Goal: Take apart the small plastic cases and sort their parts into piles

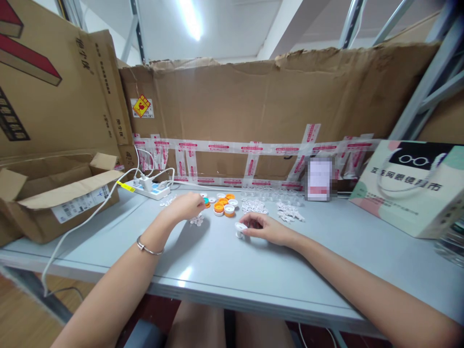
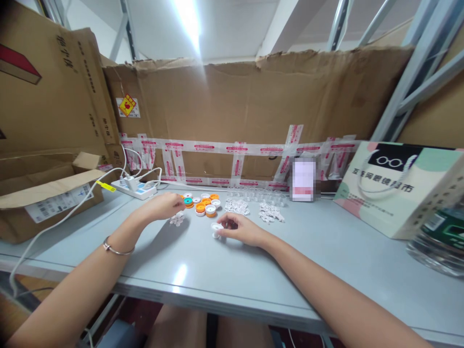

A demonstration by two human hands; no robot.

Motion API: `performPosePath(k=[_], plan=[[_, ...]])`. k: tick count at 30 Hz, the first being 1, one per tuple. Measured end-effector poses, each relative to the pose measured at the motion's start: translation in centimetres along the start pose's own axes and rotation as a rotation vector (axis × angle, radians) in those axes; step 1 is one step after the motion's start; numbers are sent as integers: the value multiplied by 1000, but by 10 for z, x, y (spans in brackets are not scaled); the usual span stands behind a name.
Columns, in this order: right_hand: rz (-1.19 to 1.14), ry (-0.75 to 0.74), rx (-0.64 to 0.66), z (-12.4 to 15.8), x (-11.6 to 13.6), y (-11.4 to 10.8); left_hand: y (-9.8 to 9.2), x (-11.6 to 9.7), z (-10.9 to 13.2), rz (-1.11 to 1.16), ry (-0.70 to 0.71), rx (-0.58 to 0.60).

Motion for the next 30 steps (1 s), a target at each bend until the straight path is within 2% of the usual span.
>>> performPosePath(k=[4, 7, 11, 19, 25, 30], plan=[[-37, -88, -150, 0, 0, -10, -11, -28, 6, 100, 275, -241], [-46, -185, -197, 1, 6, -12, -10, -48, 12, 151, 449, -298], [-59, -218, -185, 2, 10, -10, -7, -63, 17, 159, 592, -331], [-108, -192, -199, 0, 11, -12, -3, -73, 19, 218, 702, -365], [35, -54, -67, -1, 4, 0, 3, -74, 16, 206, 712, -325], [109, -50, -19, -1, 1, 4, 6, -75, 13, 204, 697, -267]])
Point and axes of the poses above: each hand's wrist, its own z-axis away from the middle knuckle, its own y-axis out of the palm, x = y × z, the point moved 6 cm from there along -z, towards the middle knuckle, and after that the axes turned 13 degrees about x, right-handed, at the moved point
